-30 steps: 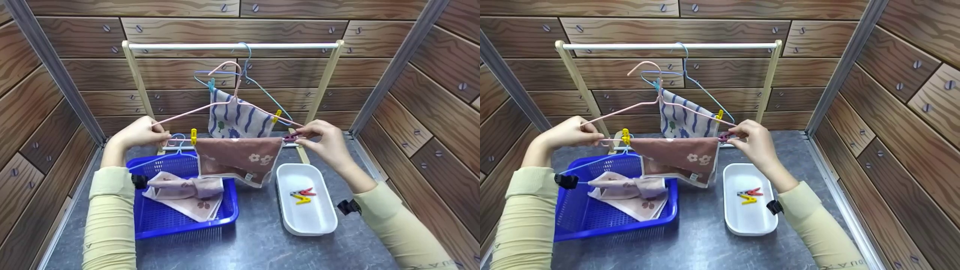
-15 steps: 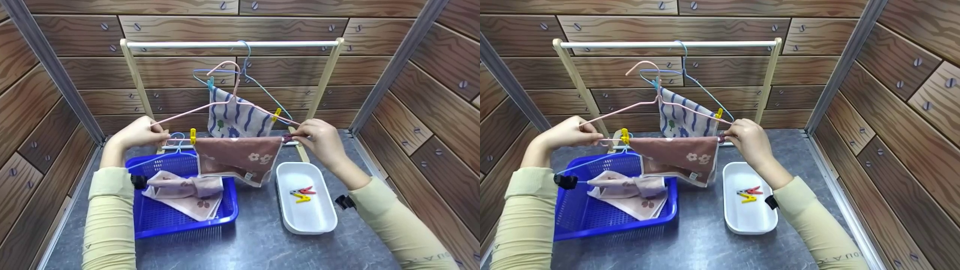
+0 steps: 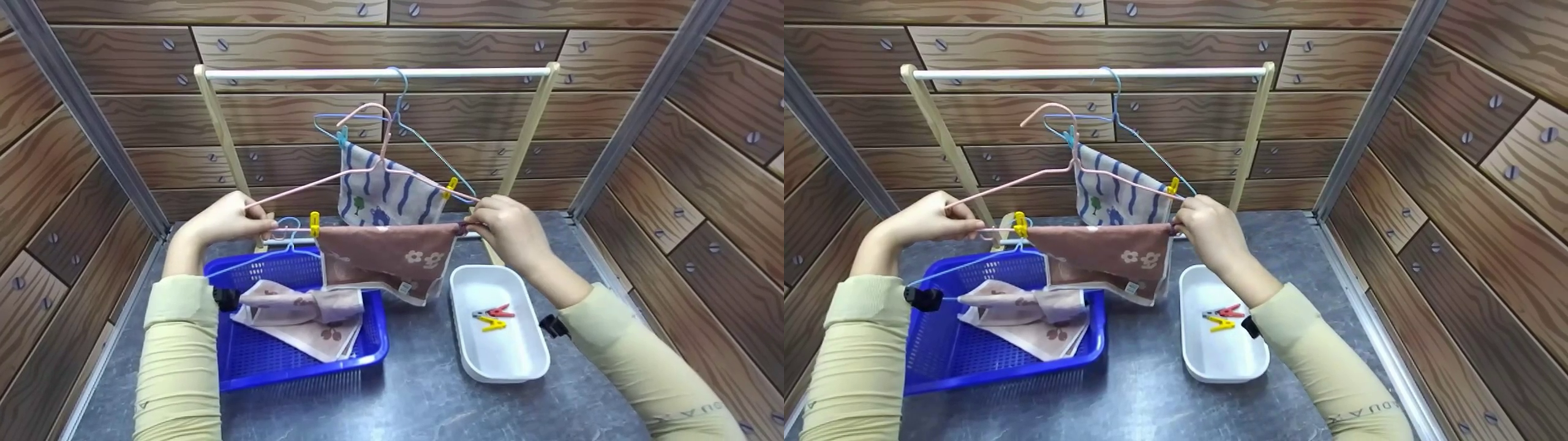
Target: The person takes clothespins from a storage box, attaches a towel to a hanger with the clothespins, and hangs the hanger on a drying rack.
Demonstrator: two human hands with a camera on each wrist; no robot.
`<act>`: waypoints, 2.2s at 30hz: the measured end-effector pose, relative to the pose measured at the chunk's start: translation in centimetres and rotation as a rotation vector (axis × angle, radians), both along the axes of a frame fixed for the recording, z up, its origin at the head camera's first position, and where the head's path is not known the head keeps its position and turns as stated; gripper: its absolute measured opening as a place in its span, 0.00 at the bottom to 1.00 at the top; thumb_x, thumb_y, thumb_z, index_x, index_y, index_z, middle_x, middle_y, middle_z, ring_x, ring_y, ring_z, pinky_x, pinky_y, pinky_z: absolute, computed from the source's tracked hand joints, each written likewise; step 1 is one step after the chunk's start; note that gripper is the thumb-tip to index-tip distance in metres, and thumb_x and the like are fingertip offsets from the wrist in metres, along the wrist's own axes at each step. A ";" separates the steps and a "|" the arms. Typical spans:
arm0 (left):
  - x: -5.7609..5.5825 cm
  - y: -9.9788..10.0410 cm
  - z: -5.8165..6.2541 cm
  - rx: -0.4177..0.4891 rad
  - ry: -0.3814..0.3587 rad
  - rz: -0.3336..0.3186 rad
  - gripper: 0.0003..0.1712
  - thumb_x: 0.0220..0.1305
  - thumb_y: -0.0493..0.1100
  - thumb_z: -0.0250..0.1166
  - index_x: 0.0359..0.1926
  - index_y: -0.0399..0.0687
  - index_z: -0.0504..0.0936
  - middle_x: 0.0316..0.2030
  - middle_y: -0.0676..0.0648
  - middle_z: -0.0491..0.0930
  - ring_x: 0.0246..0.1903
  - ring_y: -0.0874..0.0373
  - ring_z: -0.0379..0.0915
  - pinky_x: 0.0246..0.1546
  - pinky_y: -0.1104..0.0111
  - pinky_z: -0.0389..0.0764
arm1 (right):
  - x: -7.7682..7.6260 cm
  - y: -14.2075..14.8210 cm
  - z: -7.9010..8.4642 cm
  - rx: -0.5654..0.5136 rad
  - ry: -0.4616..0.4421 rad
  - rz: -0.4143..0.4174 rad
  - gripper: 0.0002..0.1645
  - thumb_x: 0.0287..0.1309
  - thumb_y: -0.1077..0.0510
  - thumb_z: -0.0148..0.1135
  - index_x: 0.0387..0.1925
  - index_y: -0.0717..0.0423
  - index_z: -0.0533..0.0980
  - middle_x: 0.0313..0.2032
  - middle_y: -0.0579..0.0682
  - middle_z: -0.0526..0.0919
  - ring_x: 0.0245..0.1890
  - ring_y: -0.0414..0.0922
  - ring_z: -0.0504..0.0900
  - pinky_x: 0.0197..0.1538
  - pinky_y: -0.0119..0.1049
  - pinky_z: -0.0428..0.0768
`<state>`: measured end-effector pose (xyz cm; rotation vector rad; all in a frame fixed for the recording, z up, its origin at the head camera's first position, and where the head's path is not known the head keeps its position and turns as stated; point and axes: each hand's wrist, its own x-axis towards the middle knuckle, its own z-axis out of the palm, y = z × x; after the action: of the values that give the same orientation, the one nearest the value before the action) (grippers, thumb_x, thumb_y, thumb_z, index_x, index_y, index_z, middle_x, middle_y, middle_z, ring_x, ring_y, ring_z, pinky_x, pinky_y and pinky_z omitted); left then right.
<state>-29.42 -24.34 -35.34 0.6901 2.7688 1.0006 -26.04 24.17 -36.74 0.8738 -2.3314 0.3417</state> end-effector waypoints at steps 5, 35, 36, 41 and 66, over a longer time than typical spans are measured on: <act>0.1 0.0 -0.1 0.000 0.003 -0.007 0.17 0.70 0.42 0.69 0.27 0.35 0.90 0.18 0.62 0.80 0.20 0.71 0.69 0.27 0.77 0.70 | 0.0 -0.2 0.0 0.007 -0.005 -0.013 0.06 0.53 0.62 0.78 0.33 0.59 0.88 0.35 0.54 0.90 0.41 0.54 0.87 0.49 0.48 0.85; 0.1 -0.1 -0.6 0.000 -0.008 0.010 0.16 0.69 0.41 0.69 0.27 0.34 0.89 0.18 0.59 0.80 0.17 0.73 0.61 0.21 0.76 0.60 | -0.1 0.3 -1.2 -0.178 0.191 -0.041 0.10 0.53 0.61 0.81 0.37 0.60 0.89 0.32 0.53 0.91 0.33 0.53 0.88 0.40 0.48 0.84; 0.1 -0.1 -0.6 0.004 -0.009 0.009 0.15 0.68 0.41 0.69 0.27 0.34 0.89 0.18 0.59 0.80 0.17 0.73 0.61 0.21 0.76 0.60 | -0.1 0.4 -1.2 -0.187 0.194 -0.039 0.09 0.54 0.61 0.81 0.37 0.59 0.89 0.31 0.52 0.91 0.33 0.53 0.87 0.40 0.47 0.83; 0.1 -0.1 -0.8 0.009 -0.013 0.011 0.16 0.68 0.41 0.69 0.27 0.34 0.89 0.19 0.55 0.82 0.17 0.73 0.62 0.21 0.76 0.61 | -0.3 0.9 -1.1 -0.213 0.179 -0.055 0.08 0.60 0.58 0.78 0.38 0.58 0.89 0.33 0.52 0.91 0.34 0.52 0.87 0.42 0.46 0.82; 0.4 -0.3 -0.9 0.033 -0.042 0.028 0.15 0.69 0.40 0.68 0.27 0.33 0.88 0.17 0.62 0.75 0.18 0.73 0.61 0.21 0.77 0.60 | -2.6 3.1 -2.9 -0.464 -0.314 -0.032 0.13 0.65 0.65 0.71 0.50 0.67 0.86 0.45 0.62 0.90 0.45 0.38 0.84 0.52 0.13 0.74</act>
<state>-28.97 -24.66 -36.28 0.6287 2.7388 1.0556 -28.67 27.26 -39.68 0.5835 -2.3870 1.0203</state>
